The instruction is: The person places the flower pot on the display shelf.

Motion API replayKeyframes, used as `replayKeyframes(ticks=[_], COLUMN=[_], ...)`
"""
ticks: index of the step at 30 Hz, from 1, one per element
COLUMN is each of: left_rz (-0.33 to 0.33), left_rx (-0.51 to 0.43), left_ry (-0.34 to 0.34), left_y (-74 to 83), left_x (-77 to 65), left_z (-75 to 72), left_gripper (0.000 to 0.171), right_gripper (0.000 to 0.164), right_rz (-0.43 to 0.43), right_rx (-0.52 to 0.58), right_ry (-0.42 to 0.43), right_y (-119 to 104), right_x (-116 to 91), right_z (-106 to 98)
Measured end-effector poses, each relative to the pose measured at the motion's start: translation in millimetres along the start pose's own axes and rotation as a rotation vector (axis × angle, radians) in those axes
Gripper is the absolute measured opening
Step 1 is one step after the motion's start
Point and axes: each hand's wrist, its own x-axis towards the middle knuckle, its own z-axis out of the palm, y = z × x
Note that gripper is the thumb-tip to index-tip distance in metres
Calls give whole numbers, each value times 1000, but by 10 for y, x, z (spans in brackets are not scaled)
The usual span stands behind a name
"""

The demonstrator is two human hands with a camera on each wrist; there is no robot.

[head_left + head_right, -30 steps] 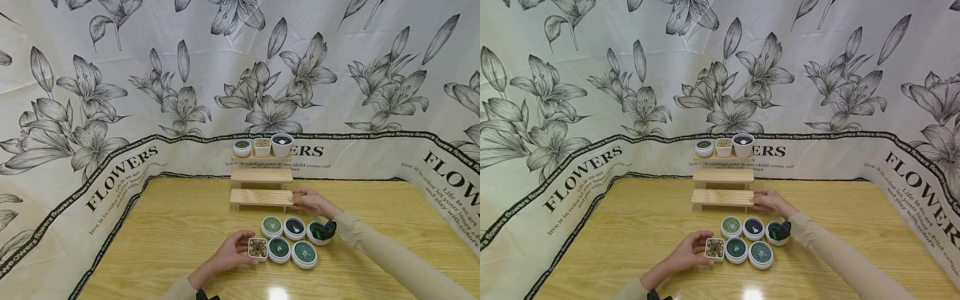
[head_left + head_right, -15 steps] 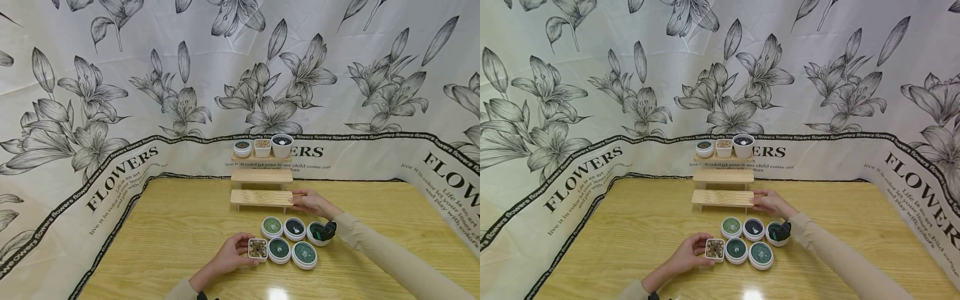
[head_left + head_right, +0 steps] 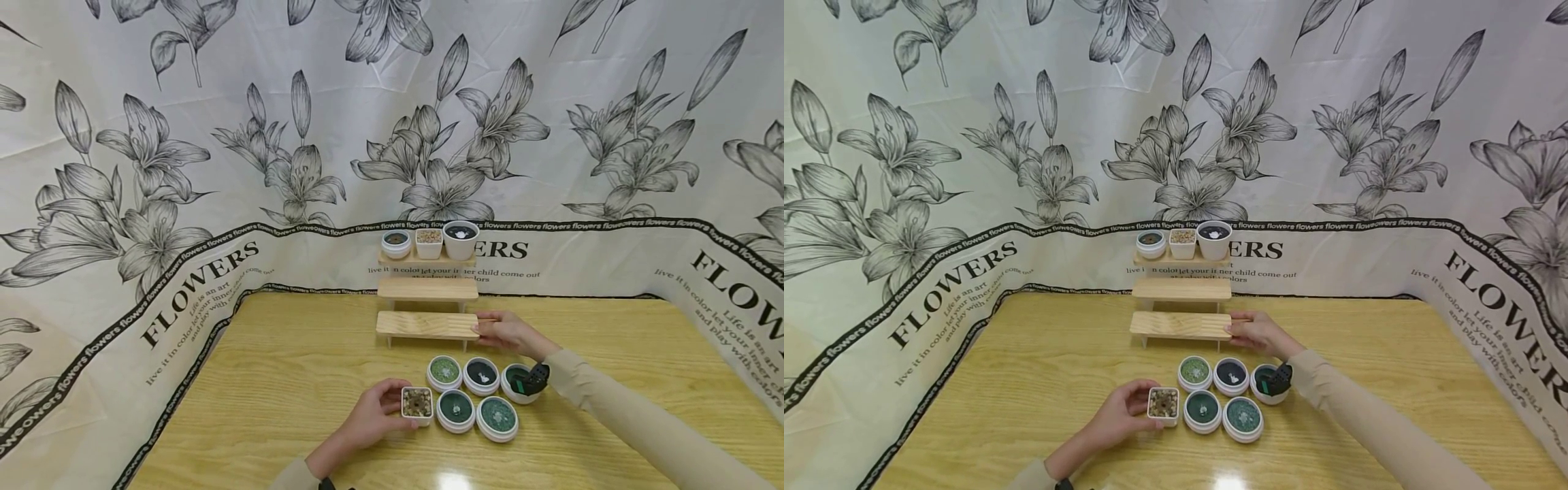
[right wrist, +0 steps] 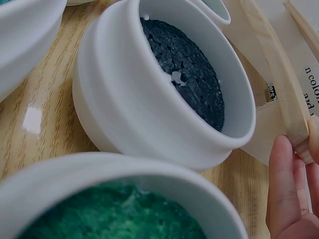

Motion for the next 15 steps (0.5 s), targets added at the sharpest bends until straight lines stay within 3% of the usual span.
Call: replayKeyframes(ticks=[15], left_rz=[9], left_rx=[100], left_ry=[45], left_y=[208], left_x=[167], left_z=[-124], left_gripper=[57], right_gripper=[66], right_rz=[-22], right_rx=[5], right_ry=[-36], right_y=[29], right_x=[3], right_z=[-28])
